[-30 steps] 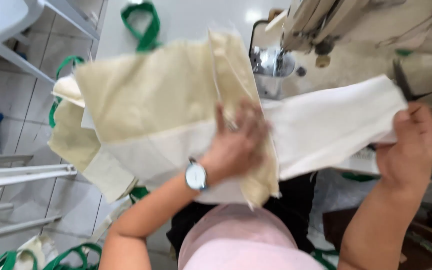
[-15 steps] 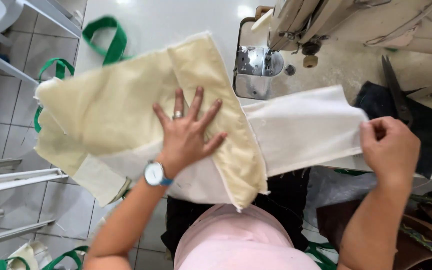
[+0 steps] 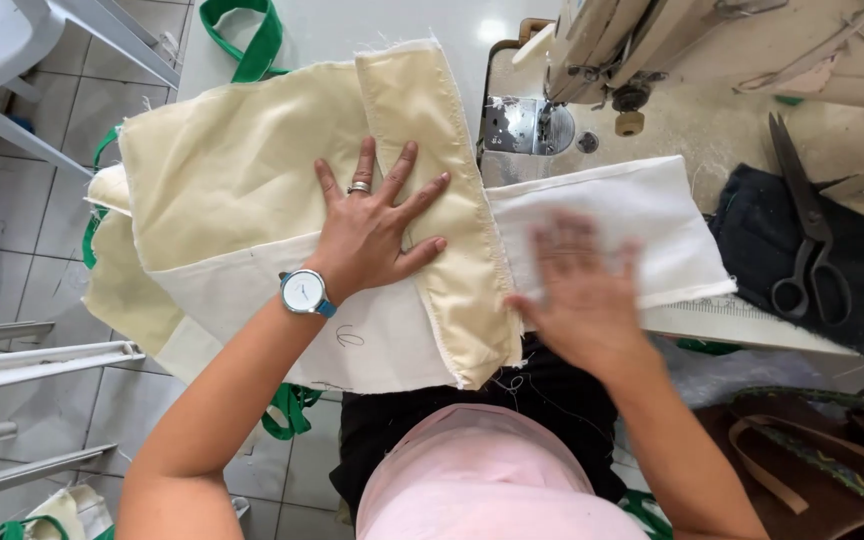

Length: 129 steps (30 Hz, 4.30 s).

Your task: Sewing and trimming fabric tote bags using an industrial sewing machine and tailor's shears.

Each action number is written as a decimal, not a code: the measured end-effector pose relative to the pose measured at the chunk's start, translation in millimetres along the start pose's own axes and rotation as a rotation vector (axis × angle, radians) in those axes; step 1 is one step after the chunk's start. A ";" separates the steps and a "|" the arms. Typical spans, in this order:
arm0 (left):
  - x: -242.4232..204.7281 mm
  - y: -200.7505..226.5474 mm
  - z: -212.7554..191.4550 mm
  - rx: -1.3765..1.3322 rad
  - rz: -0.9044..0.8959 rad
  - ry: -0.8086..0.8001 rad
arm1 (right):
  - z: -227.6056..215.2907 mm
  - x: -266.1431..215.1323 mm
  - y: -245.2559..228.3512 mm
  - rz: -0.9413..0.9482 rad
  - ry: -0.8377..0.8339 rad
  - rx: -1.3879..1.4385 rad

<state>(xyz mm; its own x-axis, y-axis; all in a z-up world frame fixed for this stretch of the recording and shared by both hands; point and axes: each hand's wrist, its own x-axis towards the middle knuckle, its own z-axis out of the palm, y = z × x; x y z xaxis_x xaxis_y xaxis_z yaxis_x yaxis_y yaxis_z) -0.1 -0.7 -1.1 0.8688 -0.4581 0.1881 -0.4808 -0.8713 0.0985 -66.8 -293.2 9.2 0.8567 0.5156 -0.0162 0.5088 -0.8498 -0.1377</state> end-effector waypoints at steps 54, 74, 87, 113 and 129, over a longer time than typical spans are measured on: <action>5.4 0.4 27.9 -0.217 0.426 0.118 | 42.2 17.7 -43.6 -0.114 0.415 0.086; 8.1 33.2 37.0 -0.184 0.234 0.177 | 37.6 25.4 -31.0 -0.105 0.394 0.063; 5.9 32.1 44.6 -0.276 0.201 0.286 | 35.6 25.9 -24.1 -0.143 0.441 0.243; 4.3 32.7 24.0 -0.372 0.259 0.188 | 25.3 24.9 -27.9 -0.136 0.330 0.178; 2.2 33.7 21.8 -0.400 0.238 0.196 | 25.8 24.5 -28.7 -0.131 0.319 0.173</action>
<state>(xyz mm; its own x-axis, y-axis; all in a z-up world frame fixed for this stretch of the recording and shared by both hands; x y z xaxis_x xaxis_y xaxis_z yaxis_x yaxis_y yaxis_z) -11.8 -34.9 -18.6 0.7092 -0.5610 0.4269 -0.7041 -0.5931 0.3904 -62.6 -253.4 -12.7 0.7828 0.5350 0.3179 0.6169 -0.7342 -0.2835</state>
